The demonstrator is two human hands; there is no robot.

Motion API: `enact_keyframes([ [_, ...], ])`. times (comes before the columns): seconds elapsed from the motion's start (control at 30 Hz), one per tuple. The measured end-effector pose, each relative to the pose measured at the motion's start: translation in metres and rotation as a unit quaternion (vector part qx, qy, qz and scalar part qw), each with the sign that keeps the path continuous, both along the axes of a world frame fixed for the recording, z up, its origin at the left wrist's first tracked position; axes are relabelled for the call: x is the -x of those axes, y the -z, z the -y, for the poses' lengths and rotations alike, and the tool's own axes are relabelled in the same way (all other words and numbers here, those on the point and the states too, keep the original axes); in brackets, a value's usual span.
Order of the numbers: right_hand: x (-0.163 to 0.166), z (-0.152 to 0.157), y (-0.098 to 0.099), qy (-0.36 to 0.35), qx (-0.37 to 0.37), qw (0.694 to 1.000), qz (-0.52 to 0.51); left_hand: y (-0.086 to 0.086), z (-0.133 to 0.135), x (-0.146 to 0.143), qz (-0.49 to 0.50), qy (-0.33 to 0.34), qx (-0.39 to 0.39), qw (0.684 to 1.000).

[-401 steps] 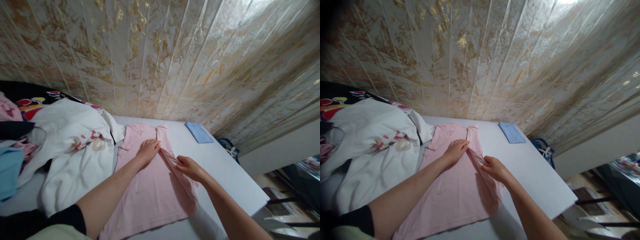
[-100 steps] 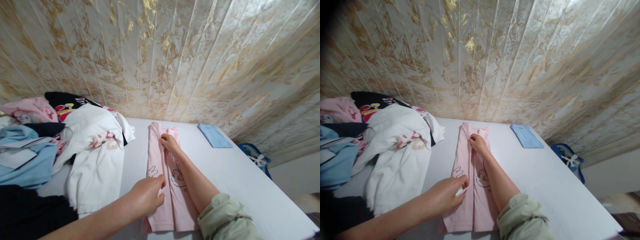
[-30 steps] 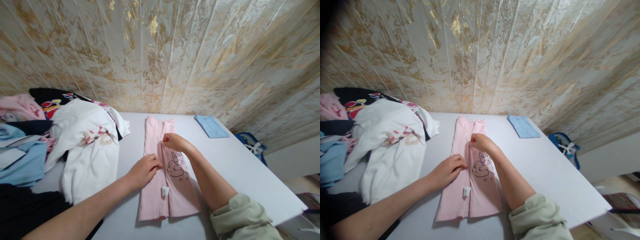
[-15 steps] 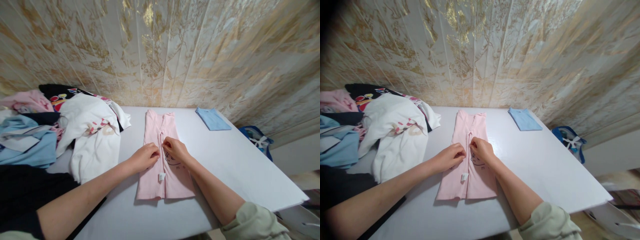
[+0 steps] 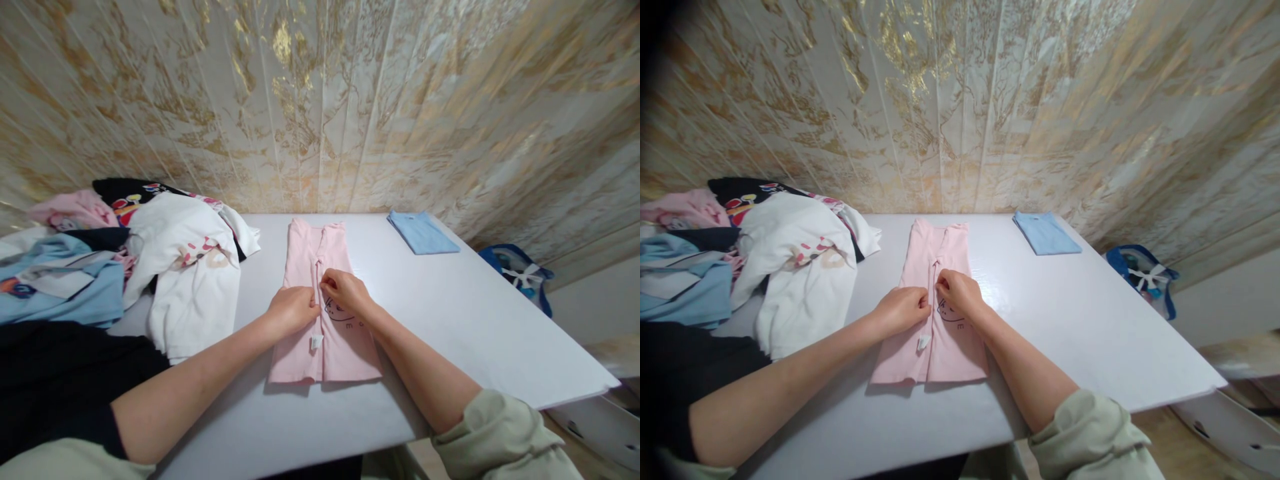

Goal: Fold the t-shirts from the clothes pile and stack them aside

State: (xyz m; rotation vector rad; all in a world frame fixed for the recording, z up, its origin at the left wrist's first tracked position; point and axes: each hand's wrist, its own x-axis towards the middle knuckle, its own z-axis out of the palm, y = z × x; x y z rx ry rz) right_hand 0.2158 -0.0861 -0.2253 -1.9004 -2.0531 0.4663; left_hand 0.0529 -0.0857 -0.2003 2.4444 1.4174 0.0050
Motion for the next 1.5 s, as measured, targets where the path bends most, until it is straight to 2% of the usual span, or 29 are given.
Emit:
enact_keyframes([
  [0.17,0.000,0.000,0.001,-0.002,-0.012,1.000,-0.001,-0.004,0.000,-0.001,0.047,-0.015,0.056,0.997],
  [0.33,-0.001,0.001,-0.002,-0.005,-0.011,1.000,-0.004,-0.007,0.010,0.008,0.073,0.041,0.080,0.993],
  [0.47,-0.001,0.001,-0.001,-0.007,-0.019,1.000,-0.012,-0.006,0.030,0.023,0.086,0.103,0.093,0.987],
  [0.63,-0.003,-0.001,0.002,-0.013,-0.023,0.999,-0.030,-0.009,0.064,0.034,0.129,0.121,0.163,0.971],
  [0.73,-0.013,-0.003,-0.001,-0.039,-0.017,0.997,-0.066,-0.016,0.067,0.035,0.158,0.119,0.187,0.962],
  [0.83,-0.031,-0.007,-0.007,-0.014,-0.042,0.995,-0.086,-0.022,0.052,0.035,0.158,0.096,0.143,0.972],
  [0.97,-0.051,-0.012,-0.007,0.089,-0.066,0.993,-0.042,-0.018,0.015,0.028,0.134,0.079,0.054,0.986],
  [1.13,-0.052,-0.015,0.001,0.155,-0.064,0.986,0.003,0.006,-0.037,0.011,0.141,0.035,-0.097,0.985],
  [1.23,-0.047,-0.017,0.003,0.177,-0.070,0.981,0.031,0.025,-0.060,0.003,0.151,0.025,-0.145,0.978],
  [1.37,-0.040,-0.019,0.005,0.175,-0.065,0.979,0.083,0.047,-0.068,-0.001,0.156,0.017,-0.160,0.975],
  [1.5,-0.033,-0.020,0.005,0.162,-0.053,0.978,0.118,0.056,-0.064,0.000,0.161,0.016,-0.169,0.972],
])
